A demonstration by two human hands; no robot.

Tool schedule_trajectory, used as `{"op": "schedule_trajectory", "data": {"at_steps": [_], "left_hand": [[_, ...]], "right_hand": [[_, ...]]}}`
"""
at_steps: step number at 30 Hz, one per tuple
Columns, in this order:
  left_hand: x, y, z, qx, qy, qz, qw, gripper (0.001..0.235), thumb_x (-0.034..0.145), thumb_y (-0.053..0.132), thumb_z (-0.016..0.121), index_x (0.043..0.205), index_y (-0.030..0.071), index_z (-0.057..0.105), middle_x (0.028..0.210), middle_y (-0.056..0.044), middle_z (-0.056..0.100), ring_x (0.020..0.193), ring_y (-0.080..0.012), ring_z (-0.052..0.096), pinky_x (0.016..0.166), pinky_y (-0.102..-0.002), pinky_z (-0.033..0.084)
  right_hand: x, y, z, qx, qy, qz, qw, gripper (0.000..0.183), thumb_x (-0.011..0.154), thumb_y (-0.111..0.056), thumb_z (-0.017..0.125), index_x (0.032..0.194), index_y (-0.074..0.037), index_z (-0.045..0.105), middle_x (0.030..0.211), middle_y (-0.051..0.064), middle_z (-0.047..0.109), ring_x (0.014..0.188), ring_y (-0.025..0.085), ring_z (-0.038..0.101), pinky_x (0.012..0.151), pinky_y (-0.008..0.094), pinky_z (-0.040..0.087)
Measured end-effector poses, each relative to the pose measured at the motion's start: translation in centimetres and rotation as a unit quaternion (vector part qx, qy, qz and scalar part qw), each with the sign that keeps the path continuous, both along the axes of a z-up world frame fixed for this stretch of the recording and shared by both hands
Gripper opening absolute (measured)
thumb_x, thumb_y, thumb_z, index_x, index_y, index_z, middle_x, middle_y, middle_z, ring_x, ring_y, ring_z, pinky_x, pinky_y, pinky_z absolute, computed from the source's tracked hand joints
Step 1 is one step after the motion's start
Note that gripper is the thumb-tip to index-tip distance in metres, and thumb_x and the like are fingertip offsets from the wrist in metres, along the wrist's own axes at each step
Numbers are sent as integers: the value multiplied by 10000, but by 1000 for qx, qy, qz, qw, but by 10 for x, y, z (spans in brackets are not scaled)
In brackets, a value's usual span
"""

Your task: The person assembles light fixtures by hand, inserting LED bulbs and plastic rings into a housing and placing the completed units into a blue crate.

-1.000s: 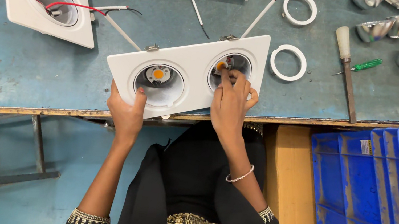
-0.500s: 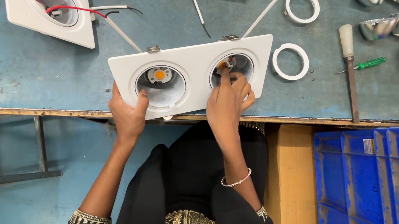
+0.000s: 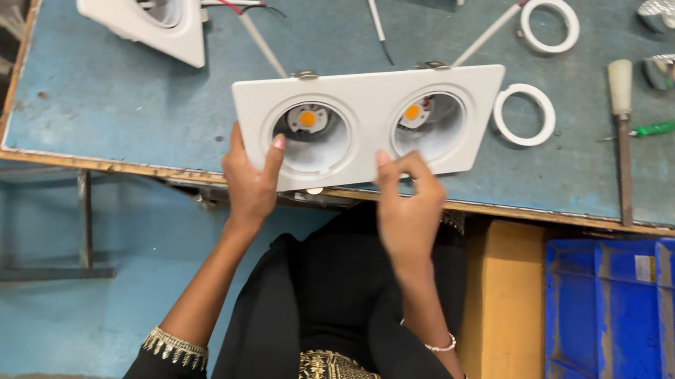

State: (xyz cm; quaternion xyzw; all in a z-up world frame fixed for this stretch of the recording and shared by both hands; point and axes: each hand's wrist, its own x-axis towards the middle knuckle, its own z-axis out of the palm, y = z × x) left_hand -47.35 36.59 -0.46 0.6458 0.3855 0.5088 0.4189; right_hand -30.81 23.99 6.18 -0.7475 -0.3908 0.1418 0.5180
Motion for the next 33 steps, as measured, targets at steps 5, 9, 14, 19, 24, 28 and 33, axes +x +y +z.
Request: {"op": "schedule_trajectory", "data": {"at_steps": [5,9,14,19,24,28,33], "left_hand": [[-4,1,-8,-20,-3,2,1000,373,1030,339,622,1097,-24,568,874,-160,664,786,-203,620,719,-382,504],[-5,3,-11,-34,0,-5,999,382,1032,364,607,1060,-12,548,807,-147,654,718,-183,604,648,-373,503],[-7,5,-10,-29,10,-19,999,387,1060,374,591,1057,-8,534,783,-146,647,681,-192,594,618,-379,487],[-6,4,-8,-31,7,-24,999,402,1054,383,584,1059,-16,532,770,-148,656,652,-198,625,601,-378,491],[-7,2,-5,-13,-5,-27,1000,395,1070,379,574,1068,-15,539,780,-153,648,667,-204,616,612,-384,490],[-7,1,-4,-7,-15,-31,999,399,1072,377,573,1070,-20,543,791,-153,645,674,-198,604,620,-382,490],[-9,3,-2,-41,0,-34,999,402,1048,381,585,1017,-19,545,731,-147,620,625,-185,578,578,-365,465]], "right_hand": [[-60,18,-3,0,-171,195,966,530,1046,-403,556,1330,44,530,1187,164,675,1270,328,573,1244,536,265],[-74,38,-15,-76,-282,201,935,839,1001,-626,475,1372,124,402,1449,348,441,1485,442,336,1254,578,108],[-76,53,-23,-97,-329,192,920,822,1022,-643,421,1338,115,436,1573,419,286,1549,483,233,1265,597,89],[-71,50,-17,-59,-339,179,922,759,1022,-626,459,1302,78,500,1542,358,423,1513,445,336,1244,540,187],[-59,41,-1,-162,-325,221,905,731,962,-636,536,1232,43,560,1156,202,589,1214,351,546,1237,537,275],[-63,44,2,-84,-422,157,889,858,922,-668,528,1363,67,559,1215,232,551,1144,377,485,1085,497,295],[-66,51,-3,-130,-414,149,888,936,956,-712,456,1398,109,535,1202,211,540,1175,363,468,1124,491,270]]}}
